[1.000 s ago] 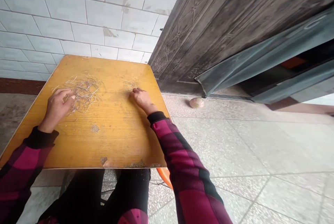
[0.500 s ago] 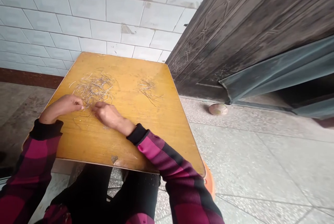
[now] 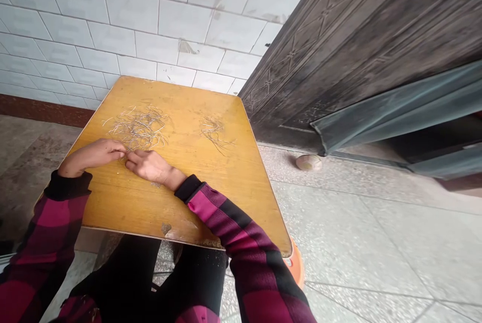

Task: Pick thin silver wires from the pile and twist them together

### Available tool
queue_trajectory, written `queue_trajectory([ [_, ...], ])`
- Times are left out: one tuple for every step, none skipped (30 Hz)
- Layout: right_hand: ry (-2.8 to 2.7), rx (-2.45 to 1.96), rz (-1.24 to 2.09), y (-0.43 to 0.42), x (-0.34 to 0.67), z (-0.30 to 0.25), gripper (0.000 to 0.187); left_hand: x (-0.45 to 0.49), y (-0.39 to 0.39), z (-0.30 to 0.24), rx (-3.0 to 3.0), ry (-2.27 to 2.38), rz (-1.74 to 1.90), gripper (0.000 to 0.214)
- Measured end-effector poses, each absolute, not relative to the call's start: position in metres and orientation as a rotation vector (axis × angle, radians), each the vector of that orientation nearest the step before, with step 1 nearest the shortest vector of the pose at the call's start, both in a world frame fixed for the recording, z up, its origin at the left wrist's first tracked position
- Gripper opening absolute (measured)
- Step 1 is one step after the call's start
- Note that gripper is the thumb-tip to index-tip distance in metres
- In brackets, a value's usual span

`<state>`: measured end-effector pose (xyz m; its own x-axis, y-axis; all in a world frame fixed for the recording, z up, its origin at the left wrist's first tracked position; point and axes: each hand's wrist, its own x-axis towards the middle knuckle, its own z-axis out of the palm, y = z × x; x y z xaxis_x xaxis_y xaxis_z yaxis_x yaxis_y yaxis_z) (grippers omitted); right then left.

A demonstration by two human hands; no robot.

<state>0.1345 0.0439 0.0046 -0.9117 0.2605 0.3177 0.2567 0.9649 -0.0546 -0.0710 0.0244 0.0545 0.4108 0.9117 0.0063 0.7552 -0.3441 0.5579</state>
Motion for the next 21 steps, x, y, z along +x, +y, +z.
queue_trajectory([
  [-2.651,-0.427,0.158,0.044,0.141,0.002,0.031,-0.07,0.024,0.056,2.145,1.38,0.573,0.023],
  [-2.496,-0.49,0.315,0.044,0.148,0.0,0.028,-0.068,0.023,0.057,2.068,1.355,0.726,0.026],
  [-2.332,-0.556,0.482,0.044,0.154,-0.003,0.025,-0.066,0.021,0.058,1.962,1.333,0.892,0.029],
  [-2.167,-0.617,0.66,0.043,0.159,-0.005,0.021,-0.063,0.02,0.06,1.834,1.31,1.062,0.033],
  [-2.004,-0.668,0.847,0.042,0.163,-0.006,0.019,-0.06,0.02,0.06,1.708,1.288,1.201,0.037],
  [-1.841,-0.705,1.034,0.042,0.166,-0.008,0.02,-0.057,0.02,0.059,1.612,1.27,1.288,0.04],
  [-1.675,-0.73,1.212,0.042,0.169,-0.008,0.022,-0.053,0.02,0.057,1.57,1.264,1.314,0.042],
  [-1.512,-0.741,1.371,0.042,0.17,-0.008,0.025,-0.048,0.021,0.054,1.578,1.272,1.288,0.042],
  [-1.358,-0.748,1.502,0.043,0.171,-0.008,0.028,-0.043,0.023,0.049,1.616,1.289,1.226,0.041],
  [-1.217,-0.756,1.603,0.043,0.172,-0.007,0.029,-0.038,0.024,0.044,1.667,1.301,1.145,0.039],
  [-1.092,-0.764,1.681,0.044,0.172,-0.006,0.03,-0.032,0.026,0.038,1.708,1.299,1.067,0.038],
  [-0.986,-0.765,1.743,0.044,0.173,-0.005,0.03,-0.025,0.027,0.033,1.729,1.273,1.0,0.038],
  [-0.902,-0.759,1.794,0.044,0.173,-0.004,0.029,-0.019,0.027,0.028,1.736,1.223,0.953,0.037],
  [-0.844,-0.746,1.834,0.043,0.174,-0.004,0.028,-0.013,0.026,0.024,1.731,1.162,0.921,0.035],
  [-0.811,-0.729,1.862,0.042,0.175,-0.003,0.027,-0.007,0.025,0.022,1.713,1.112,0.898,0.034],
  [-0.8,-0.711,1.878,0.041,0.177,-0.003,0.026,-0.003,0.023,0.02,1.686,1.077,0.883,0.032],
  [-0.806,-0.694,1.884,0.039,0.179,-0.002,0.025,0.001,0.021,0.02,1.657,1.055,0.874,0.031],
  [-0.822,-0.682,1.884,0.037,0.181,-0.002,0.025,0.004,0.019,0.02,1.63,1.046,0.87,0.03],
  [-0.841,-0.675,1.883,0.034,0.184,-0.001,0.024,0.005,0.018,0.021,1.608,1.046,0.874,0.029],
  [-0.86,-0.675,1.885,0.031,0.188,0.0,0.024,0.005,0.016,0.022,1.59,1.054,0.887,0.028],
  [-0.879,-0.68,1.895,0.028,0.193,0.0,0.024,0.005,0.016,0.022,1.575,1.068,0.913,0.028],
])
